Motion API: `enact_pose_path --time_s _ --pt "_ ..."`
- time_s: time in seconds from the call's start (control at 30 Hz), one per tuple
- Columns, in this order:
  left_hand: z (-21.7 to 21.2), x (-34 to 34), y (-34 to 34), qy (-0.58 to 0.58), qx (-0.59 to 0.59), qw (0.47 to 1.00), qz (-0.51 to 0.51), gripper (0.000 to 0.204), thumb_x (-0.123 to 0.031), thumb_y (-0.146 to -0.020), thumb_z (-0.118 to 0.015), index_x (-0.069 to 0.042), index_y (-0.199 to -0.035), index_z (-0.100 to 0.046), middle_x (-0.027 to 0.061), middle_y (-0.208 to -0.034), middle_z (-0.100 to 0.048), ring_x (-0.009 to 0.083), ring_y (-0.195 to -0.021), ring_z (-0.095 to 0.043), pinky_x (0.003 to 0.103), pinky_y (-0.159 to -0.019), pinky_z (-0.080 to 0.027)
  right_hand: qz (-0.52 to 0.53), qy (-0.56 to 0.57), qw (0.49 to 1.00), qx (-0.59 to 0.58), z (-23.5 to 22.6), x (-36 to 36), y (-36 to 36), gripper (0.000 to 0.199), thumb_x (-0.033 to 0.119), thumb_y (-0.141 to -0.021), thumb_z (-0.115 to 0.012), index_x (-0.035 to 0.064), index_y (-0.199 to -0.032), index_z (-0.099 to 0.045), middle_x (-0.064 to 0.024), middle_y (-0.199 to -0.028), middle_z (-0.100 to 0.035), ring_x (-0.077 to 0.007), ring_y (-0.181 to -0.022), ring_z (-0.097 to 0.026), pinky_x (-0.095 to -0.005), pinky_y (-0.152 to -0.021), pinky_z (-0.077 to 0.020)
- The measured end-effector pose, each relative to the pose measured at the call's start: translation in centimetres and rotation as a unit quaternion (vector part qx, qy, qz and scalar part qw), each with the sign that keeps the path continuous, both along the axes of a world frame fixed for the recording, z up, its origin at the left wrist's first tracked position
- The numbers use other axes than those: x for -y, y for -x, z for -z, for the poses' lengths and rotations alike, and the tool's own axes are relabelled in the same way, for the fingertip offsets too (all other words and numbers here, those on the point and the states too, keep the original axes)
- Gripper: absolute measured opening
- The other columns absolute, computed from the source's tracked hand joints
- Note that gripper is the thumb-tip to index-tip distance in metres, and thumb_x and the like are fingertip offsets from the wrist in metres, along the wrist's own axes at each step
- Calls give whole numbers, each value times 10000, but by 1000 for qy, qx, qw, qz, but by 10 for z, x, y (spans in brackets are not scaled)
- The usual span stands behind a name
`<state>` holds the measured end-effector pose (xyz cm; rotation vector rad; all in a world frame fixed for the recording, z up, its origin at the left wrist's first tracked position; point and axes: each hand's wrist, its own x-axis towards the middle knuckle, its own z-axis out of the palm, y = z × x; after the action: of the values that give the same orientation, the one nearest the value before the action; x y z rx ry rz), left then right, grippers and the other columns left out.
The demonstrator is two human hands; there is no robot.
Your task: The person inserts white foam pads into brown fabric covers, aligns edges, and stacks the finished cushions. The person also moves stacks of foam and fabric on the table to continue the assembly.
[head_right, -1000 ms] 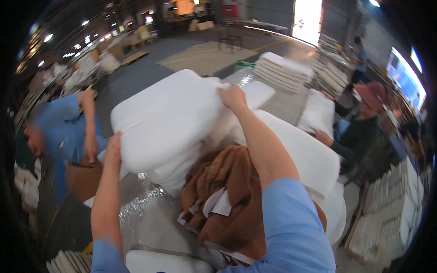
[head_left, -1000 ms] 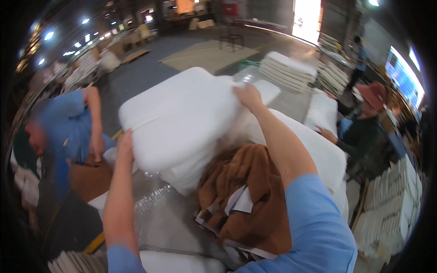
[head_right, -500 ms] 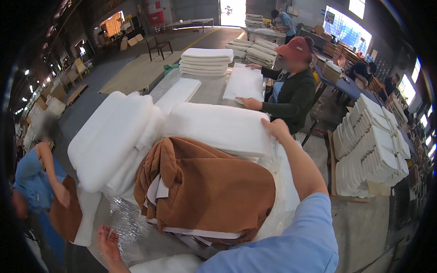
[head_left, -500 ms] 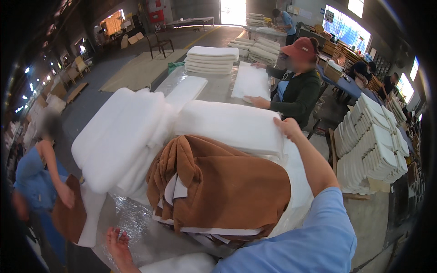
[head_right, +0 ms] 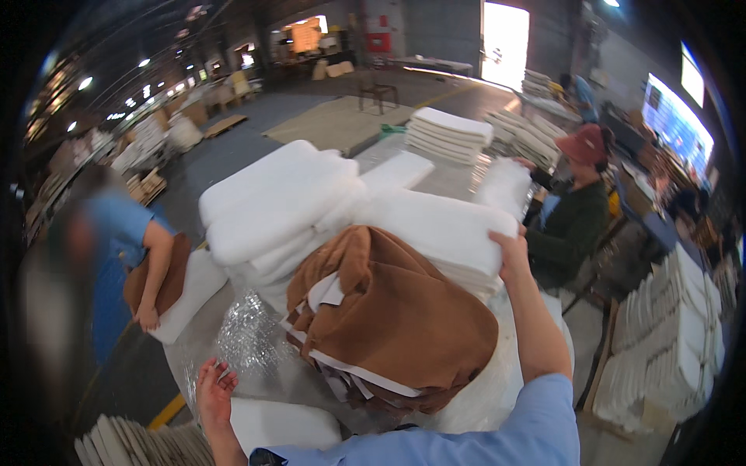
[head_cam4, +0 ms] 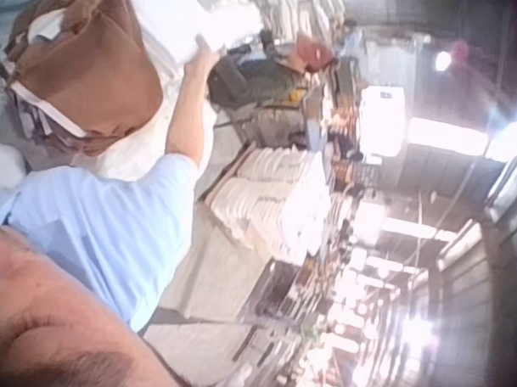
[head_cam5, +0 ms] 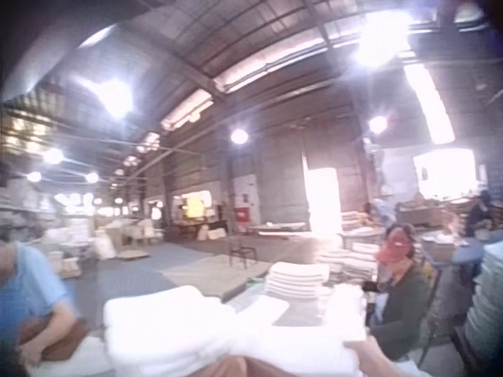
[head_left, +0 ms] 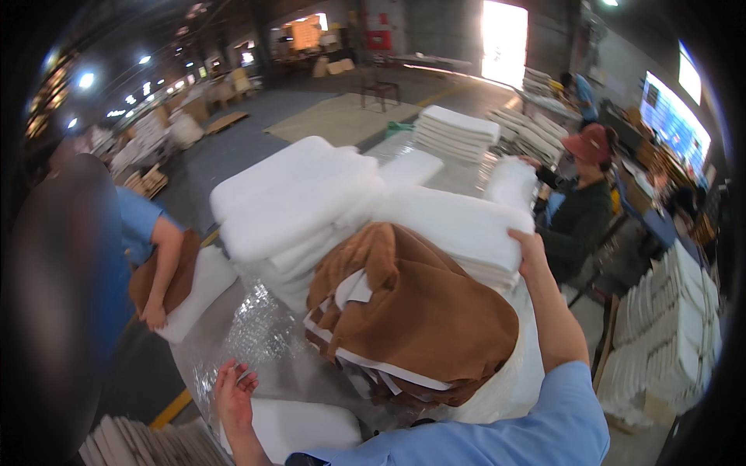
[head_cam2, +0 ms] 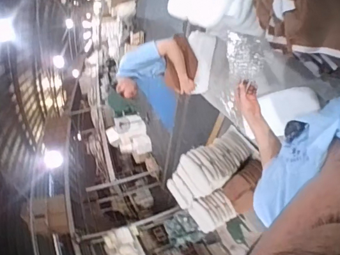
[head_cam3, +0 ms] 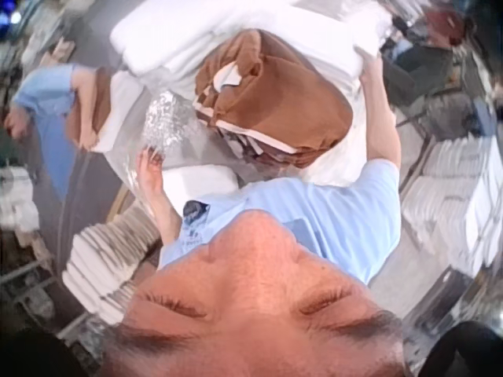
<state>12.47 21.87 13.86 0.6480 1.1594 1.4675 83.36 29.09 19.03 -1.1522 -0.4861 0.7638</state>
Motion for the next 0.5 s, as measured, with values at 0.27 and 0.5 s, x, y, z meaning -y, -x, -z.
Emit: enact_pose_path --time_s 0.27,0.5 --pt "18 114 62 77 -28 981 -175 315 -236 -1046 -640 -92 -1325 -611 109 -1094 -697 258 -889 -710 395 -760 -582 118 -53 992 -12 -46 5 8 462 24 -836 -738 -25 -1248 -535 -193 -1136 -682 -347 -983 -732 -493 -905 -637" --pt "15 98 53 42 -23 977 -209 318 -229 -1052 -639 -85 -1333 -608 106 -1096 -699 230 -889 -708 364 -752 -587 -37 -243 965 -88 -115 -137 81 386 45 -871 -734 -68 -1231 -651 -147 -1168 -713 -288 -1030 -717 -418 -950 -604"
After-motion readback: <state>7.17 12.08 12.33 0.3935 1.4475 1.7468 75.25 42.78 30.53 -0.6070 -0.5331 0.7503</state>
